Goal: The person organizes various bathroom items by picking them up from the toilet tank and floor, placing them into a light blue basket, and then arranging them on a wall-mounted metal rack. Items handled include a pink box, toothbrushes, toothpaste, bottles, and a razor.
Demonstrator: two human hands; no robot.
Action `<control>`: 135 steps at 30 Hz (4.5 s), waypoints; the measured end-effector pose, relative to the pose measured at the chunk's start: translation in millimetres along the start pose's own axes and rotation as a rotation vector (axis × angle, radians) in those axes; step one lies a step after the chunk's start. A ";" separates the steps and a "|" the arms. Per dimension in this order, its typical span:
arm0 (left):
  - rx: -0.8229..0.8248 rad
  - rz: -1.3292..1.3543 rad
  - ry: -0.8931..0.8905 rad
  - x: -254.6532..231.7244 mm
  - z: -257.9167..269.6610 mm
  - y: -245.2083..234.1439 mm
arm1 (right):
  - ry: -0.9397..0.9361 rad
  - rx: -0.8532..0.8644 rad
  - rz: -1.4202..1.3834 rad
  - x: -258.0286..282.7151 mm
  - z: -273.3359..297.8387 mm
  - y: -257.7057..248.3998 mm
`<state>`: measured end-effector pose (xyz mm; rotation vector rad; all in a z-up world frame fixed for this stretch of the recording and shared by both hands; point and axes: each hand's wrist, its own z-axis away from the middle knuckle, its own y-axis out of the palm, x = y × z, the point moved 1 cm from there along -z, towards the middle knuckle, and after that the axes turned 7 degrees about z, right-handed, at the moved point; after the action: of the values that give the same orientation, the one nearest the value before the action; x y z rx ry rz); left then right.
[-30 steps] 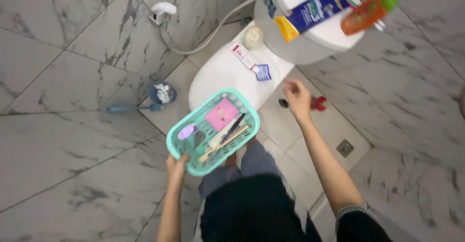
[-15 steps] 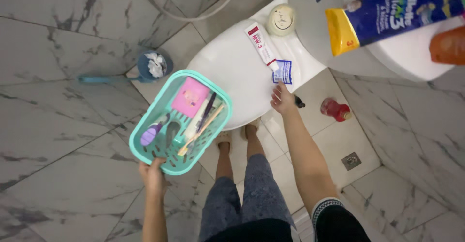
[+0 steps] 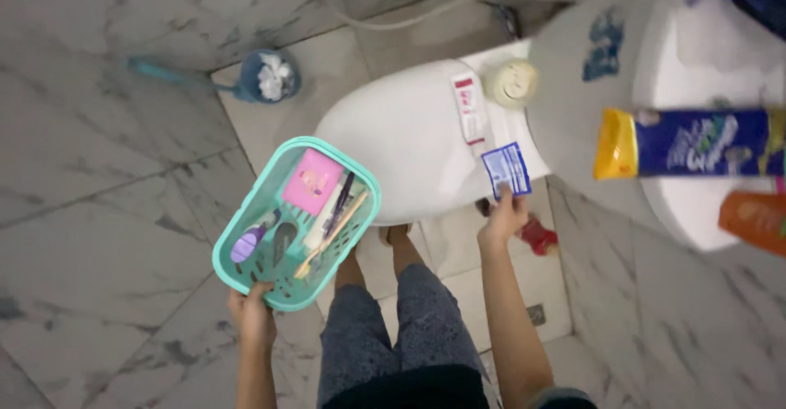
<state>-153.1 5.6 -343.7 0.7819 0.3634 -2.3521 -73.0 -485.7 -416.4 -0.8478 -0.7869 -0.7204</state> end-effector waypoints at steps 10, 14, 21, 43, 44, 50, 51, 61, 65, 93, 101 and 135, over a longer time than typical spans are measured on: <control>-0.142 0.314 0.019 26.6 -26.1 -38.6 | 0.069 0.601 0.309 67.1 116.8 179.8; -0.202 0.299 0.037 40.5 -61.9 -67.3 | 0.099 0.792 0.451 23.2 162.5 290.5; -0.275 0.275 0.072 66.0 -146.5 -94.2 | 0.130 0.873 0.532 -139.3 160.5 463.3; -0.133 0.148 0.002 0.2 -138.6 -68.4 | 0.055 0.973 0.484 -1.6 145.6 338.1; -0.090 0.127 0.044 -8.2 -127.7 -56.2 | 0.043 0.958 0.481 31.7 142.7 314.0; 0.114 0.001 -0.012 -69.3 -41.3 28.4 | -0.117 0.938 0.255 206.9 125.5 136.9; 0.129 -0.024 -0.023 -75.0 -35.7 46.8 | -0.172 0.941 0.217 227.8 120.5 114.5; 0.423 -0.259 0.070 -131.0 75.8 227.1 | -0.684 0.337 0.293 431.0 30.8 -96.9; 0.463 -0.335 0.086 -150.5 124.2 272.1 | -1.070 0.080 0.614 482.1 -32.7 -97.0; 0.583 -0.418 0.109 -201.7 154.2 294.3 | -1.113 0.701 0.735 508.3 46.7 -46.5; 0.704 -0.402 0.128 -219.5 167.8 260.5 | -1.617 0.900 1.109 458.3 189.7 -17.2; 0.687 -0.366 0.091 -224.0 168.0 237.1 | -1.040 0.103 0.844 470.8 28.0 -117.3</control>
<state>64.9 -141.8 -88.2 1.2175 -0.3225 -2.8236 66.3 -626.5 27.4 -1.3365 -1.2182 0.5821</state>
